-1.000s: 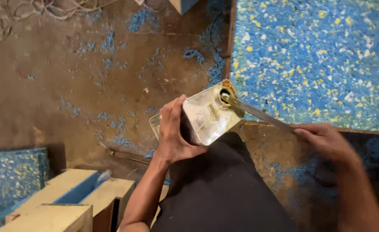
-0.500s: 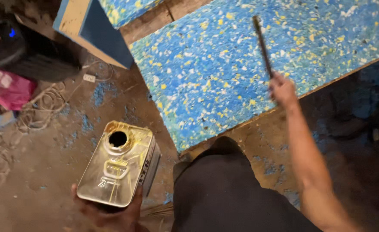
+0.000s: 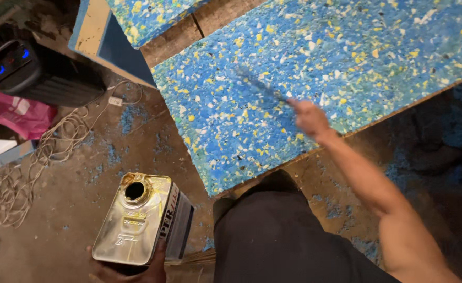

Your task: The person holds a metal can in their left hand and uses a stick in their right hand to scoop a dark liquid from the can. They repeatedly apply the liquid onto a large, blue speckled rectangular board resting on a wooden surface.

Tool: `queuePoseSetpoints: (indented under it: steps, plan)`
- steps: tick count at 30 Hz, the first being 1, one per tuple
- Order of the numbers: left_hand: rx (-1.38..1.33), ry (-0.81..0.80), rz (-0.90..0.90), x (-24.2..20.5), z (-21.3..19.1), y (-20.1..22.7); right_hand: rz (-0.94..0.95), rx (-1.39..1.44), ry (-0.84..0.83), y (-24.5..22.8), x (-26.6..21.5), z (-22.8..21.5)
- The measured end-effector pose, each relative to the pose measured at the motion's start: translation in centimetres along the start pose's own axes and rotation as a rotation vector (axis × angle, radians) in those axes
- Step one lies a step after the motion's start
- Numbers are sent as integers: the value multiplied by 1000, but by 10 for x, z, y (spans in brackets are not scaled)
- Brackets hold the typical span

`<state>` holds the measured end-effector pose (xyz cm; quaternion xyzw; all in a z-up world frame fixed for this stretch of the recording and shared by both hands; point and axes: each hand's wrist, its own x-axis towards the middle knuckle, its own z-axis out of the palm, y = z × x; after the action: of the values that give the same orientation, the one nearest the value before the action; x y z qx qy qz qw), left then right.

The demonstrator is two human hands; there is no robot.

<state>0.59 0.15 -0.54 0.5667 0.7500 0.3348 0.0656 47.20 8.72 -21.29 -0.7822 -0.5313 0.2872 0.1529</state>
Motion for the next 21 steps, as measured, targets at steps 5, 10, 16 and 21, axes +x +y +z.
queuePoseSetpoints:
  steps: [5,10,16,21]
  plan:
    - [-107,47,-52,-13,2,-8,-39,-268,463,82,82,-50]
    - [-99,78,-59,-19,-7,-4,69,-10,549,86,115,-33]
    - [-232,92,-4,-22,-1,-35,-243,-193,-47,-26,33,67]
    - [-178,216,156,-25,-14,-57,-83,-111,203,-14,68,39]
